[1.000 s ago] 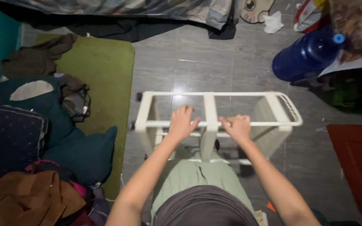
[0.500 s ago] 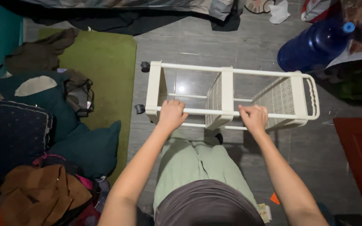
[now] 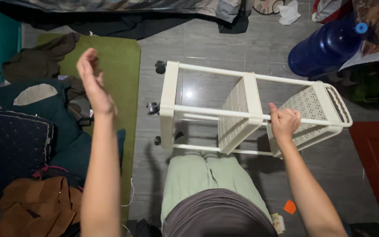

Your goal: The person assembles a white plastic three-tier storage cart with wheels. They attach the vertical frame to the base, insert the three perforated trays into the frame, and then repeatedly remove and reinsert the trays while adjusting the cart's orientation.

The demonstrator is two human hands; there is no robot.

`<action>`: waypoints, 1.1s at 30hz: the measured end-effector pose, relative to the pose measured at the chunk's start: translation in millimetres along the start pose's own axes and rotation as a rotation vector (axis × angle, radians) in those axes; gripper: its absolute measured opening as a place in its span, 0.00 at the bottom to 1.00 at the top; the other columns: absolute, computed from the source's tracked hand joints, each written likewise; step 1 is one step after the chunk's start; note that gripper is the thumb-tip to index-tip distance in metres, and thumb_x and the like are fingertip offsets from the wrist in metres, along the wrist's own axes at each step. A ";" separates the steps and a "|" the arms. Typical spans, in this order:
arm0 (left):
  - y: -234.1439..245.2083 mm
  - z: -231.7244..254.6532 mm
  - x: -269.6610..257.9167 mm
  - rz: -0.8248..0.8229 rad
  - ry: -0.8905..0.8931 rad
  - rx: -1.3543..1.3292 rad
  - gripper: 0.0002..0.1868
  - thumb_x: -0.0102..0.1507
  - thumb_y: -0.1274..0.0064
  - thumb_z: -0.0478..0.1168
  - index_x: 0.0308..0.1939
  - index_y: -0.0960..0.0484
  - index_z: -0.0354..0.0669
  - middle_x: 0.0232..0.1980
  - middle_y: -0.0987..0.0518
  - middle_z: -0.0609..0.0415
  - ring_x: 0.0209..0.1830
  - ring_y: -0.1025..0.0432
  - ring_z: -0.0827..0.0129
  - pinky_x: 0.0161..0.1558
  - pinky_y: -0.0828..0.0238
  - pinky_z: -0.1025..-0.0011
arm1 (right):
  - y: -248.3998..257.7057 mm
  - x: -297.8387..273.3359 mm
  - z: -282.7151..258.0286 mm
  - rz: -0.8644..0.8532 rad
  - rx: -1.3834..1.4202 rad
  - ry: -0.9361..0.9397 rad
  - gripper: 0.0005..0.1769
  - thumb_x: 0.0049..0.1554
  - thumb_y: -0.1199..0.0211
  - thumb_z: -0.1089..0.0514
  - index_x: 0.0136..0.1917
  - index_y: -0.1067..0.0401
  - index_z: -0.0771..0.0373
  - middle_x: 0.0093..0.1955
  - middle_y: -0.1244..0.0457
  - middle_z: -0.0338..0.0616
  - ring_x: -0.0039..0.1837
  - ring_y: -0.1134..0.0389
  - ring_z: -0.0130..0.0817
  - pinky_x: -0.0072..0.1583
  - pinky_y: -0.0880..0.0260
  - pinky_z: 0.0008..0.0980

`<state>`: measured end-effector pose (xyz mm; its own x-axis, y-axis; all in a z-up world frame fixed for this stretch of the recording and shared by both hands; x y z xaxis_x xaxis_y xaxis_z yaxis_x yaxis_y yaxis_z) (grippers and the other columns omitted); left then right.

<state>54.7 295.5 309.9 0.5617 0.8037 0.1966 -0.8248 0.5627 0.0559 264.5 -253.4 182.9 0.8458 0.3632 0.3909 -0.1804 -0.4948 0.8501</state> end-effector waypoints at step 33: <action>-66.9 -67.6 -24.7 0.002 0.908 -0.508 0.69 0.50 0.68 0.86 0.79 0.80 0.54 0.83 0.77 0.46 0.85 0.71 0.47 0.75 0.60 0.29 | 91.2 46.3 -96.0 0.017 0.027 0.167 0.28 0.67 0.33 0.49 0.27 0.30 0.58 0.29 0.38 0.37 0.39 0.40 0.36 0.58 0.49 0.40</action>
<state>100.4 251.1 235.1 0.5720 0.5293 -0.6266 -0.8192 0.4074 -0.4037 239.0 -206.0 312.4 0.7469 0.4798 0.4604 -0.1787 -0.5221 0.8340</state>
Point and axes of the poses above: each hand's wrist, its own x-axis towards the middle knuckle, its own y-axis out of the back of the hand, z = x × y, the point moved 6 cm from there along x, towards the middle knuckle
